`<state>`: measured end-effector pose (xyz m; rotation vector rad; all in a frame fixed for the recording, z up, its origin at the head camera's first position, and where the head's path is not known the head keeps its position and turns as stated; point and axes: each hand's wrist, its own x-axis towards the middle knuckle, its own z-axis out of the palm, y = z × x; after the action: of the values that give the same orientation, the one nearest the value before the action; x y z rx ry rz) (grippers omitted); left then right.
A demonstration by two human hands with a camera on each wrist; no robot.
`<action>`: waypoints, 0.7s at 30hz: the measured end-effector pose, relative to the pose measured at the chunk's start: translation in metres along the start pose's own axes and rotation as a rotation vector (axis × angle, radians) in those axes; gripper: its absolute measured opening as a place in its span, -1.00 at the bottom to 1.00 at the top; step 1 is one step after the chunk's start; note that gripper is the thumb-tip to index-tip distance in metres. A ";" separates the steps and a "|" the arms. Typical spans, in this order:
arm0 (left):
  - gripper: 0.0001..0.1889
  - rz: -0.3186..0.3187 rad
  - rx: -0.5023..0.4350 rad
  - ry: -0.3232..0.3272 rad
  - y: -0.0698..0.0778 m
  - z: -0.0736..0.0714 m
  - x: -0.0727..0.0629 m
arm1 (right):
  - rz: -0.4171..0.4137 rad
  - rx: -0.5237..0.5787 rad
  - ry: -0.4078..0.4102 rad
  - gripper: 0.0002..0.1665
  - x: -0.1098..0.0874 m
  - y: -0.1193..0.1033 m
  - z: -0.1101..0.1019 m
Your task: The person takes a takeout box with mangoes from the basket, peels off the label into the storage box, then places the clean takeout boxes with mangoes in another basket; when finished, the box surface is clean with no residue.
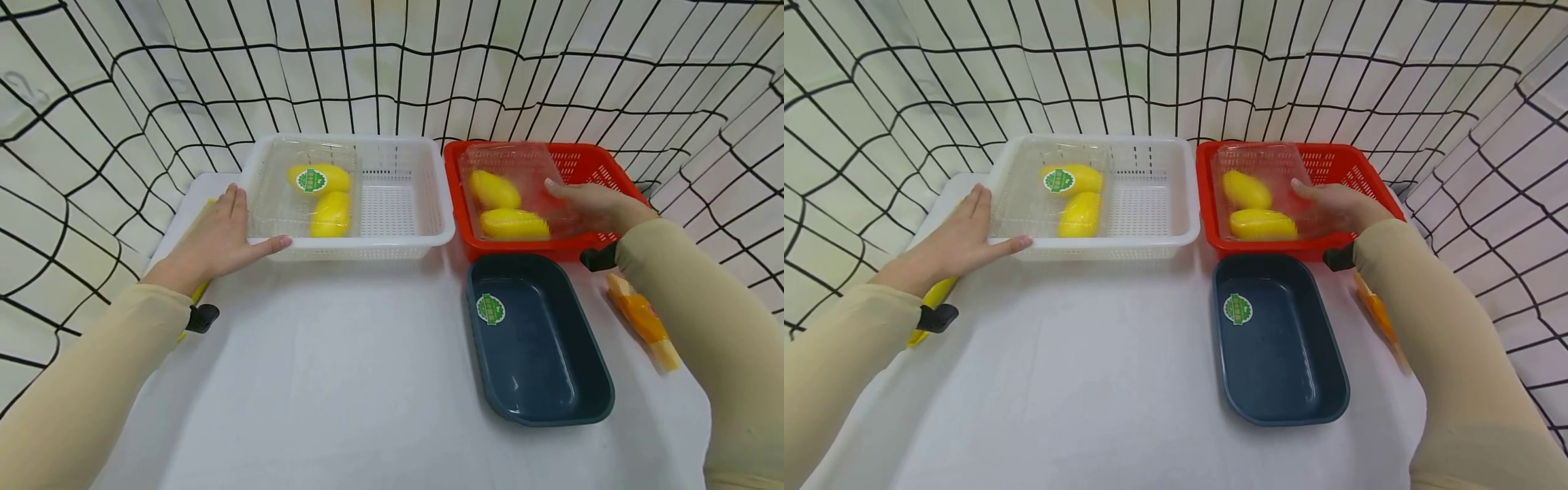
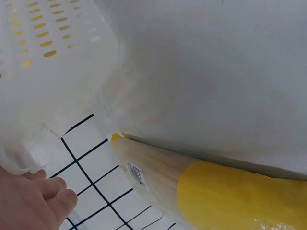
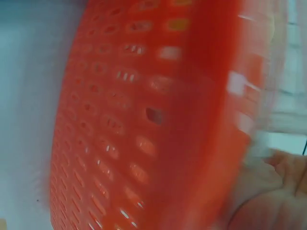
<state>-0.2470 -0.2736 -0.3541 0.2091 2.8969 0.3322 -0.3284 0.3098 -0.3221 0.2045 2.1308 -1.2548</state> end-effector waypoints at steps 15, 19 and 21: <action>0.37 -0.001 -0.005 0.010 0.002 -0.002 0.001 | 0.032 -0.262 0.081 -0.06 0.009 -0.003 0.020; 0.37 0.001 -0.005 0.011 0.002 0.000 0.001 | 0.040 -0.199 0.078 -0.04 0.009 0.000 0.021; 0.37 0.001 -0.001 0.012 0.001 0.000 0.001 | 0.050 -0.148 0.085 -0.01 0.007 0.001 0.020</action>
<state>-0.2481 -0.2723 -0.3544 0.2087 2.9086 0.3365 -0.3248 0.2926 -0.3339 0.2489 2.2660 -1.0720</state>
